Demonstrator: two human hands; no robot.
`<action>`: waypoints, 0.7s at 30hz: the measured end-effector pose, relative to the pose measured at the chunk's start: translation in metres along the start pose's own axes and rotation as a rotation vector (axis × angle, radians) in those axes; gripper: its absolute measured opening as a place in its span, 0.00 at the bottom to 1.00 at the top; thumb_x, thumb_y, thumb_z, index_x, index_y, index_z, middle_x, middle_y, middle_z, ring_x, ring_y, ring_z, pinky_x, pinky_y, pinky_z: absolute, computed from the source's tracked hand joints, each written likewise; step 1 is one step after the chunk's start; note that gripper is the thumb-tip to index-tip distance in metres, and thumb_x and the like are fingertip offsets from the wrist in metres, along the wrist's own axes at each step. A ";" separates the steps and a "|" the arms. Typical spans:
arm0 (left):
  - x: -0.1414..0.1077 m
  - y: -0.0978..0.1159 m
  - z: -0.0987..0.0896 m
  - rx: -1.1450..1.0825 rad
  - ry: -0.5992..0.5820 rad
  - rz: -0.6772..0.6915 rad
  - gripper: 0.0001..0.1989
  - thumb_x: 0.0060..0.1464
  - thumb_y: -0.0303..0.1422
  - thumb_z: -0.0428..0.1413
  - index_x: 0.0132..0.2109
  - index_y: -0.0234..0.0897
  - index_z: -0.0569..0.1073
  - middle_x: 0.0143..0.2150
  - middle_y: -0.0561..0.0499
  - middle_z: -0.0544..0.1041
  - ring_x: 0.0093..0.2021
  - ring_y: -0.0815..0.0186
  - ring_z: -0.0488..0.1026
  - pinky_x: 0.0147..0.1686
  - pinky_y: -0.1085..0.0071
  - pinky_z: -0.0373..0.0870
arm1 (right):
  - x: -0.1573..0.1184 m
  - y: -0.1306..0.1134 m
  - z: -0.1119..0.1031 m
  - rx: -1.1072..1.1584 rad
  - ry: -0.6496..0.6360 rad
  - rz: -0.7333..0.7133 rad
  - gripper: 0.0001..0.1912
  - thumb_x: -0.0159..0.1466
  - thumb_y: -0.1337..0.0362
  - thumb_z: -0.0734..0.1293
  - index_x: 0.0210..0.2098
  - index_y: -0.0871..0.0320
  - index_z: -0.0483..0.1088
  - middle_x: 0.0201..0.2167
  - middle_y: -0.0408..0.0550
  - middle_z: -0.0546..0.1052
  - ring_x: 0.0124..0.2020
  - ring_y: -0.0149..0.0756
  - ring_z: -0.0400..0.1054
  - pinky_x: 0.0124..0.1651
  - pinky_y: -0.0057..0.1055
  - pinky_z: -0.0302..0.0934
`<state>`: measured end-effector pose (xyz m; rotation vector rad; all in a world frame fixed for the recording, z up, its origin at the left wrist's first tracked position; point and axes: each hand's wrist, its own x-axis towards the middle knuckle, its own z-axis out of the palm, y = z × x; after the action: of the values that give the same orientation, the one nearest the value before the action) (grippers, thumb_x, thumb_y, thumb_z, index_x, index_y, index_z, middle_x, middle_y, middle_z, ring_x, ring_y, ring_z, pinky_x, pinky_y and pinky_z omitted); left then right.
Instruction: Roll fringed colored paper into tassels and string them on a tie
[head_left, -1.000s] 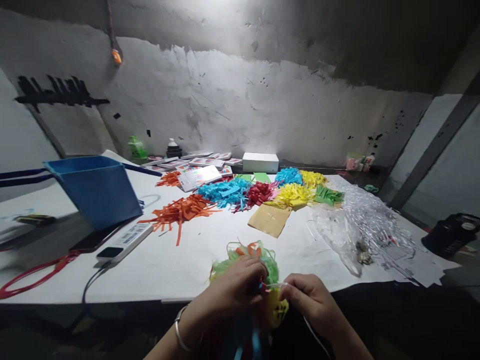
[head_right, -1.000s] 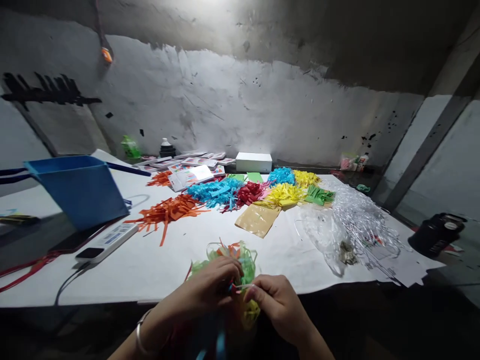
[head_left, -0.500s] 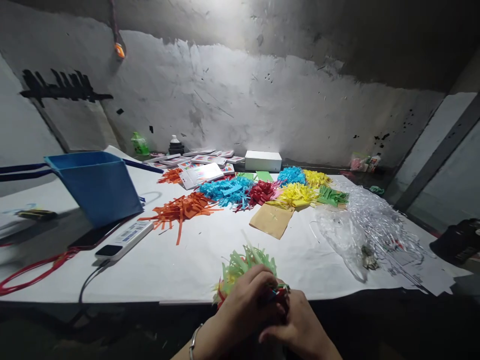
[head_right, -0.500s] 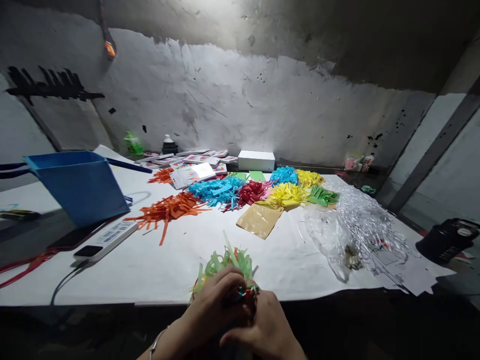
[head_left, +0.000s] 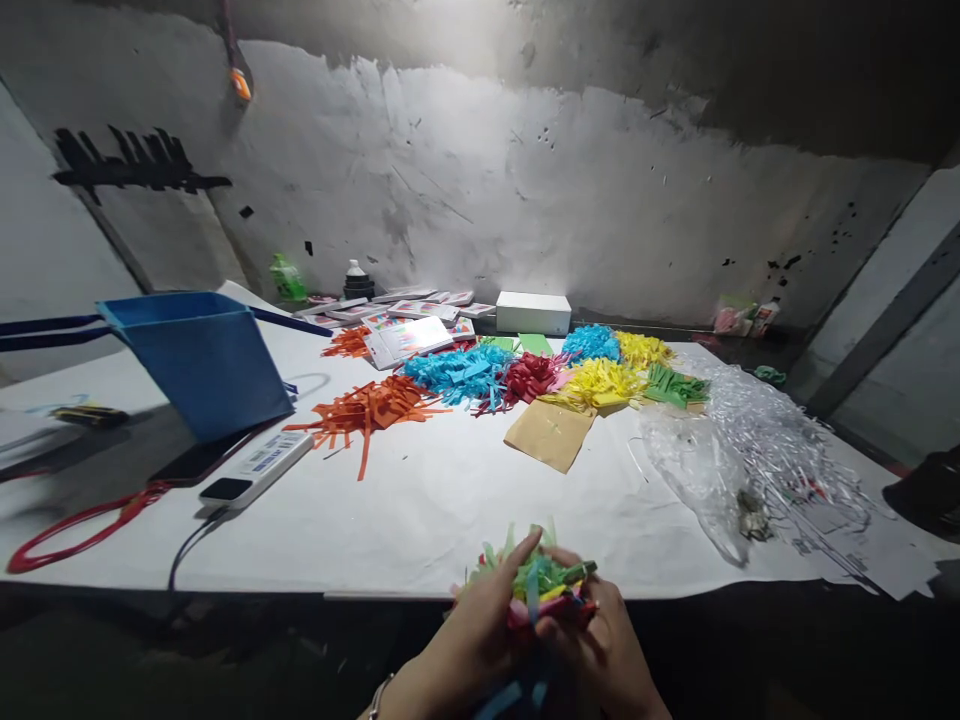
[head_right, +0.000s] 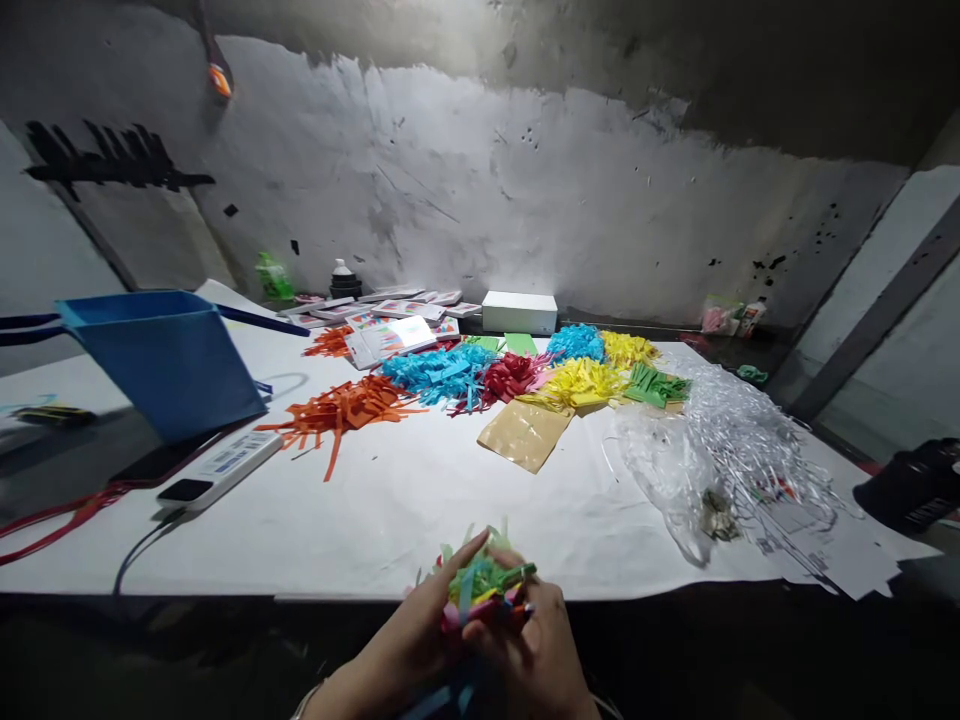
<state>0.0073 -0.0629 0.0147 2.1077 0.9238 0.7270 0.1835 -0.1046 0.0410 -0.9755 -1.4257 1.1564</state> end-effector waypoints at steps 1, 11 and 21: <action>-0.005 0.003 -0.007 0.033 -0.019 -0.001 0.46 0.54 0.32 0.61 0.72 0.45 0.45 0.59 0.37 0.73 0.57 0.47 0.72 0.57 0.48 0.66 | 0.000 0.001 -0.001 -0.090 0.004 -0.007 0.22 0.59 0.45 0.71 0.43 0.56 0.75 0.30 0.46 0.78 0.31 0.39 0.73 0.35 0.29 0.65; -0.001 0.036 -0.031 -0.298 -0.139 0.042 0.61 0.36 0.46 0.72 0.72 0.46 0.48 0.66 0.35 0.64 0.66 0.43 0.61 0.64 0.45 0.56 | -0.009 0.005 0.006 -0.576 0.014 -0.274 0.24 0.69 0.50 0.59 0.26 0.58 0.74 0.18 0.46 0.72 0.20 0.33 0.65 0.25 0.27 0.55; -0.017 0.014 0.060 -0.882 -0.117 -0.170 0.60 0.32 0.49 0.73 0.70 0.48 0.54 0.62 0.38 0.69 0.62 0.43 0.67 0.62 0.48 0.60 | -0.023 -0.003 0.012 -0.196 0.327 0.020 0.20 0.66 0.53 0.66 0.22 0.57 0.66 0.19 0.40 0.65 0.22 0.31 0.60 0.28 0.27 0.58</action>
<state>0.0456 -0.1055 -0.0135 1.2608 0.5516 0.7322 0.1758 -0.1292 0.0388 -1.2554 -1.2803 0.8348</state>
